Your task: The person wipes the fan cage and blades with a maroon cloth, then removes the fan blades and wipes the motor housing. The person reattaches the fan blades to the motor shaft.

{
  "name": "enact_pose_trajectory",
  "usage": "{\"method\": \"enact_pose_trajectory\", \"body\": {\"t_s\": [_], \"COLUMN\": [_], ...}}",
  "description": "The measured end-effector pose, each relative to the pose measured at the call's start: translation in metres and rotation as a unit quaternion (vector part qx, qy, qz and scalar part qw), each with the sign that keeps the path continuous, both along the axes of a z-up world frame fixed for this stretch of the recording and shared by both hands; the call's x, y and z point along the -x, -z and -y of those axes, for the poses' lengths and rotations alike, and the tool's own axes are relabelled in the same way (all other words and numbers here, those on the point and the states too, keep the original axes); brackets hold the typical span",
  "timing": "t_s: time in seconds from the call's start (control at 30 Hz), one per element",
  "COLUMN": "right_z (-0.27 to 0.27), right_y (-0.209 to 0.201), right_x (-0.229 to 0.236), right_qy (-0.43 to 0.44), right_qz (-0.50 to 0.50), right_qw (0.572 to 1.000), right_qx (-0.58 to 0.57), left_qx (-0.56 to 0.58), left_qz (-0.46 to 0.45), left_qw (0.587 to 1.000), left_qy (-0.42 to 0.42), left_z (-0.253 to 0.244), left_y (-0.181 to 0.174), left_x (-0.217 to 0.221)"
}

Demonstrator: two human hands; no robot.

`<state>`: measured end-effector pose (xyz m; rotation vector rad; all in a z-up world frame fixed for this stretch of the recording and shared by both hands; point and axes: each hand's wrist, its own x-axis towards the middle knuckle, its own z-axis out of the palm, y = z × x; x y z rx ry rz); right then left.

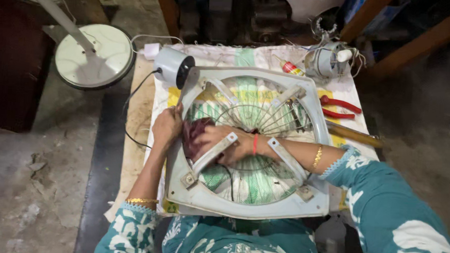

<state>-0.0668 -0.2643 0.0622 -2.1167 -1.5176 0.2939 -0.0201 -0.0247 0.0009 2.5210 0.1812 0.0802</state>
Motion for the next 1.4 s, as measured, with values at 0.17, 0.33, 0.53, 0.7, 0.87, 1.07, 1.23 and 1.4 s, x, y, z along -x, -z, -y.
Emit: {"method": "enact_pose_trajectory", "body": {"t_s": [0.17, 0.33, 0.53, 0.7, 0.87, 1.07, 1.23, 1.4], "right_z": [0.032, 0.075, 0.156, 0.206, 0.190, 0.166, 0.160, 0.166], "right_y": [-0.006, -0.017, -0.027, -0.021, -0.009, 0.001, 0.005, 0.000], "right_x": [0.031, 0.053, 0.044, 0.008, -0.035, 0.005, 0.068, 0.072], "right_qy": [-0.102, -0.135, -0.079, 0.091, 0.315, 0.325, 0.426, 0.291], "right_qz": [-0.051, -0.068, -0.116, 0.045, 0.129, 0.174, 0.064, -0.184], "right_qw": [0.989, 0.989, 0.989, 0.954, 0.916, 0.927, 0.896, 0.937], "right_qx": [-0.097, -0.012, 0.041, 0.282, 0.213, 0.073, 0.109, 0.061], "left_qx": [-0.005, -0.009, -0.010, -0.024, -0.040, -0.001, 0.001, -0.002], "left_qz": [0.031, 0.024, 0.016, 0.012, 0.016, 0.036, 0.037, 0.046], "left_qw": [1.000, 1.000, 0.999, 0.998, 0.998, 0.999, 0.999, 0.999], "left_qy": [0.001, 0.011, 0.038, 0.050, 0.042, -0.013, -0.019, -0.025], "left_z": [-0.001, 0.000, -0.002, -0.006, -0.004, 0.002, 0.001, 0.001], "left_y": [-0.009, -0.009, -0.013, -0.012, -0.009, -0.012, -0.010, -0.001], "left_x": [0.005, 0.006, 0.005, 0.004, 0.003, 0.009, 0.008, 0.003]}}
